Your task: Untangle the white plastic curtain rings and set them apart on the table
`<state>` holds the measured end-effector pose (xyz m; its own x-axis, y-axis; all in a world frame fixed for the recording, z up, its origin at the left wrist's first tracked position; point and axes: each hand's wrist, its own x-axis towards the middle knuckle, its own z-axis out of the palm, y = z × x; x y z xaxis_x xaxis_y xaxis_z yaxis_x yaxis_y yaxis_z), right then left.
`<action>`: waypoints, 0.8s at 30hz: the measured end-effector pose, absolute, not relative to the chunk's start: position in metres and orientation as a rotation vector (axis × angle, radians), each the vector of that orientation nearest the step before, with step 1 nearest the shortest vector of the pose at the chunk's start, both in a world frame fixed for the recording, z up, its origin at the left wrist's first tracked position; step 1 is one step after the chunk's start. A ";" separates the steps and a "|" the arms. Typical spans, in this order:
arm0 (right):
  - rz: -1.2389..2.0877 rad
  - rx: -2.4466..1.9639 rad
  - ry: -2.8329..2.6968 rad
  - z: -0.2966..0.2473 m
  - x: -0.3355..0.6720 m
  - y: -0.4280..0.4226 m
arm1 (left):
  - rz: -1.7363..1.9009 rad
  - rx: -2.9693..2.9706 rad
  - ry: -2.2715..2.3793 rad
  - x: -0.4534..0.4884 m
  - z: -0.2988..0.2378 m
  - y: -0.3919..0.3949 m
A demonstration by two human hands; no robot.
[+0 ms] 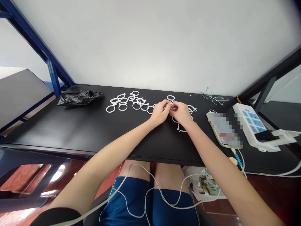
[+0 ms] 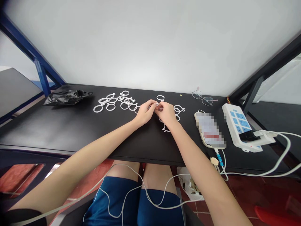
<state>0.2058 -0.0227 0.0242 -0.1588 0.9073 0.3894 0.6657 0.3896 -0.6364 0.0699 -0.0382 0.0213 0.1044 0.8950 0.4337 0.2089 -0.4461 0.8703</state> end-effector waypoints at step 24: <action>0.374 -1.451 -1.995 0.033 0.199 -0.032 | 1.254 1.993 1.132 0.068 0.021 -0.041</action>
<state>0.1985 -0.0320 0.0334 -0.1898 0.9266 0.3246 0.7459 0.3511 -0.5661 0.0678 -0.0413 0.0211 0.2210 0.8581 0.4635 0.3742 -0.5135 0.7722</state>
